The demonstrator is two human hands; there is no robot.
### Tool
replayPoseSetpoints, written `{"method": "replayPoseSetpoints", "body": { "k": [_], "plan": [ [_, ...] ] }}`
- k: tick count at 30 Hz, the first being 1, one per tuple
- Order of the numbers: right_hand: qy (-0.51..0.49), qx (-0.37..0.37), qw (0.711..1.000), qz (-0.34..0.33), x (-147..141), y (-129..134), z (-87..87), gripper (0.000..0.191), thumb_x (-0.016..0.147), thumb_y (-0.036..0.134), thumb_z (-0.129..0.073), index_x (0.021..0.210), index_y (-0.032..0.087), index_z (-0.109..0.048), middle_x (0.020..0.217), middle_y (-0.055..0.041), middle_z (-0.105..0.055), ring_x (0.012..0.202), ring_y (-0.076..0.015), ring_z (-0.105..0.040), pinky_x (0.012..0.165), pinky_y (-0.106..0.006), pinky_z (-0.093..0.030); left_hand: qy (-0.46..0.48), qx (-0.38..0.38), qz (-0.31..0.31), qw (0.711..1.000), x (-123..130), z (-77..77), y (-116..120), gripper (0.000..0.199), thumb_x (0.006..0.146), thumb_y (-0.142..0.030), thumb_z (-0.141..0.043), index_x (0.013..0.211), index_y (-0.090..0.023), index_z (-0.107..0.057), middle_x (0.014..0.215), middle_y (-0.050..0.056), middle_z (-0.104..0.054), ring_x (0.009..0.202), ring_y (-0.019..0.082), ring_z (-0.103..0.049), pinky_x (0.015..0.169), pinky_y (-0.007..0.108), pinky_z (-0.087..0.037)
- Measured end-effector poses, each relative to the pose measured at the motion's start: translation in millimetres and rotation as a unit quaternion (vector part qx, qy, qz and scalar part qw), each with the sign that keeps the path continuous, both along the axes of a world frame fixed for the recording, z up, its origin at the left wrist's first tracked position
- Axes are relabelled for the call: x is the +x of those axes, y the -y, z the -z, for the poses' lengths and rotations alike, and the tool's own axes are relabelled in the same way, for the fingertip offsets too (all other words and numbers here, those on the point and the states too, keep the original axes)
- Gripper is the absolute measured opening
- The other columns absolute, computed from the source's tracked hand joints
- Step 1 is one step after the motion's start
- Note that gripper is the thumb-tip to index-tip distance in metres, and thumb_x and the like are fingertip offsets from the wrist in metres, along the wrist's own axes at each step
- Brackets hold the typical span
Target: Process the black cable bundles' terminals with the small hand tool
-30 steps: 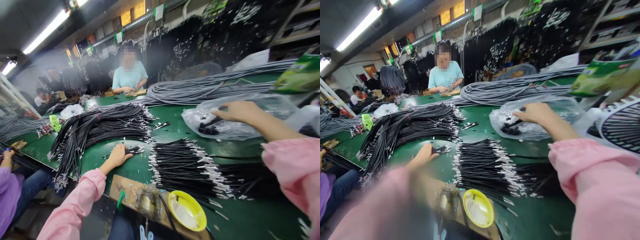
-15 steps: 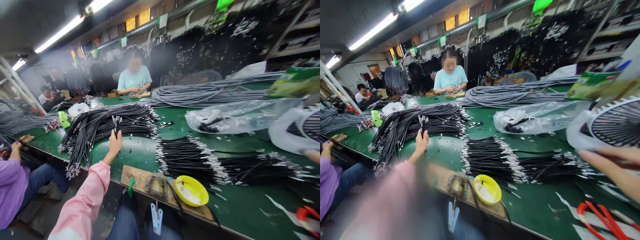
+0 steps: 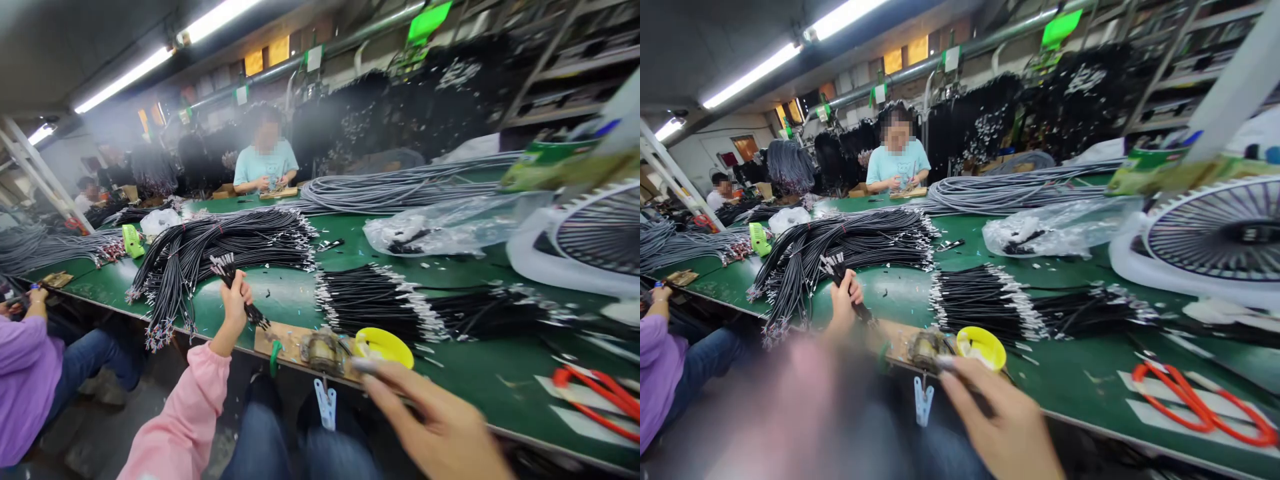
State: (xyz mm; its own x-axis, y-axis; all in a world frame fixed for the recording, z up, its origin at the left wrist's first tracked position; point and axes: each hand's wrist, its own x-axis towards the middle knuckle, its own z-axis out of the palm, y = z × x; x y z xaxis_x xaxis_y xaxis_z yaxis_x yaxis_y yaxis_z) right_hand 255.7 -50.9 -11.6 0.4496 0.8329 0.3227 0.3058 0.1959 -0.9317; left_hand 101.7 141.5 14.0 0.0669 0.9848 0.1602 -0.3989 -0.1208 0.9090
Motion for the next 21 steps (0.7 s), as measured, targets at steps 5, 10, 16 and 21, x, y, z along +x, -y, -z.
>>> {"method": "replayPoseSetpoints", "body": {
  "k": [5,10,16,21],
  "plan": [
    [0.055,0.063,0.996,-0.044,-83.6,-57.9,-1.2,0.041,0.083,0.044,-0.036,0.096,0.013,-0.06,0.094,-0.0114,-0.062,0.083,-0.0198,-0.058,0.074,-0.031,-0.046,0.204,-0.053,0.111,0.971,2.0,-31.1,65.4,0.039,0.061,-0.033,-0.065,0.06,-0.016,-0.03,0.043,-0.009,-0.021,0.032,0.002,-0.016,0.033,0.016,-0.011],
    [-0.019,0.067,0.998,0.01,-109.4,-58.5,2.5,0.043,0.085,0.046,-0.034,0.068,0.014,-0.056,0.06,-0.0051,-0.056,0.06,-0.0147,-0.052,0.056,-0.024,-0.042,0.312,-0.168,0.085,0.931,-4.6,-49.0,95.9,0.031,0.08,-0.022,-0.037,0.057,-0.016,-0.017,0.046,-0.006,-0.008,0.035,0.004,-0.007,0.034,0.017,-0.01],
    [0.158,0.193,0.963,0.099,-107.4,-42.1,-4.0,0.027,0.085,0.031,-0.043,0.076,0.013,-0.061,0.064,-0.0051,-0.062,0.054,-0.0125,-0.056,0.049,-0.02,-0.04,0.328,-0.166,0.113,0.923,-14.4,-47.0,99.0,0.035,0.089,-0.029,-0.02,0.059,-0.015,-0.008,0.048,-0.005,-0.003,0.04,0.005,0.001,0.035,0.015,-0.013],
    [0.25,0.235,0.934,0.096,-99.6,-35.4,-7.9,0.021,0.084,0.018,-0.046,0.068,0.011,-0.056,0.051,-0.0007,-0.052,0.043,-0.0072,-0.046,0.046,-0.019,-0.034,0.333,-0.208,0.155,0.906,-24.0,-44.5,104.0,0.036,0.085,-0.025,-0.028,0.053,-0.016,-0.013,0.044,-0.005,-0.003,0.037,0.006,0.002,0.034,0.018,-0.011]
  ]
}}
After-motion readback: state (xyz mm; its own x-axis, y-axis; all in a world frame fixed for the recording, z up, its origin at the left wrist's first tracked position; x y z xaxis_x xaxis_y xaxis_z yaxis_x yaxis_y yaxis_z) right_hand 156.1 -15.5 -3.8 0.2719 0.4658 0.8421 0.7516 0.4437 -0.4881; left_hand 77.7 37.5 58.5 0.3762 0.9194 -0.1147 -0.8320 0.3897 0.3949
